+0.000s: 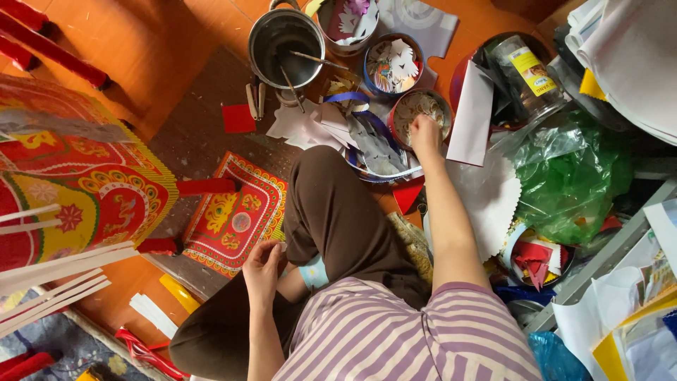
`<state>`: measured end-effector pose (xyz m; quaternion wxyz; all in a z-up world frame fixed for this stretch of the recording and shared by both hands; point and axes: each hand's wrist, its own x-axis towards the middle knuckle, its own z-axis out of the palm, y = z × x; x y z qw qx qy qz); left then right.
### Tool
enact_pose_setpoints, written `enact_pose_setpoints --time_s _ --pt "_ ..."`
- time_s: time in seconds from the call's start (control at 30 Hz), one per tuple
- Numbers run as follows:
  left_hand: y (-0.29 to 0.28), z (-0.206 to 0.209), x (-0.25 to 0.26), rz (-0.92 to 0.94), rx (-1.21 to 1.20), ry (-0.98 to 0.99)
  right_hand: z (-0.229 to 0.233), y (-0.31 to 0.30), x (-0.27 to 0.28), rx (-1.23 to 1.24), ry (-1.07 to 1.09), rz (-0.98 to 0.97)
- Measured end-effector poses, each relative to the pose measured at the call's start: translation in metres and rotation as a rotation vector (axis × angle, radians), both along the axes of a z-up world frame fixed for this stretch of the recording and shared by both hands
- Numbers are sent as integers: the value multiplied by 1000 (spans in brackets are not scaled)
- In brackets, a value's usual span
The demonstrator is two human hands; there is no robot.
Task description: Decorating traditional paper horse figures with paper cutouts and paint
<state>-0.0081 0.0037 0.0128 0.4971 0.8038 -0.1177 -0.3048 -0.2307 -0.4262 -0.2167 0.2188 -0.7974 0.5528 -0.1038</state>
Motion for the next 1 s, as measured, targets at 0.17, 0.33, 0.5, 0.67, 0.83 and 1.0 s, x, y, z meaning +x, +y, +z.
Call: enact_pose_setpoints --time_s 0.17,0.33,0.5,0.67,0.83,1.0 --pt "10 -6 8 11 -23 -19 -32 -12 -7 76 54 -156" --pt "15 -13 10 23 -32 -14 -55 -15 -12 -21 76 -129" --pt "12 -9 5 30 -37 18 -36 -9 -7 91 -30 -181" --pt "18 -13 7 49 -52 28 57 10 0 189 -89 -255" --pt "21 -17 7 65 -64 44 67 10 19 105 -356 -188" --pt "31 -29 14 92 -102 63 140 49 112 426 -852 -10"
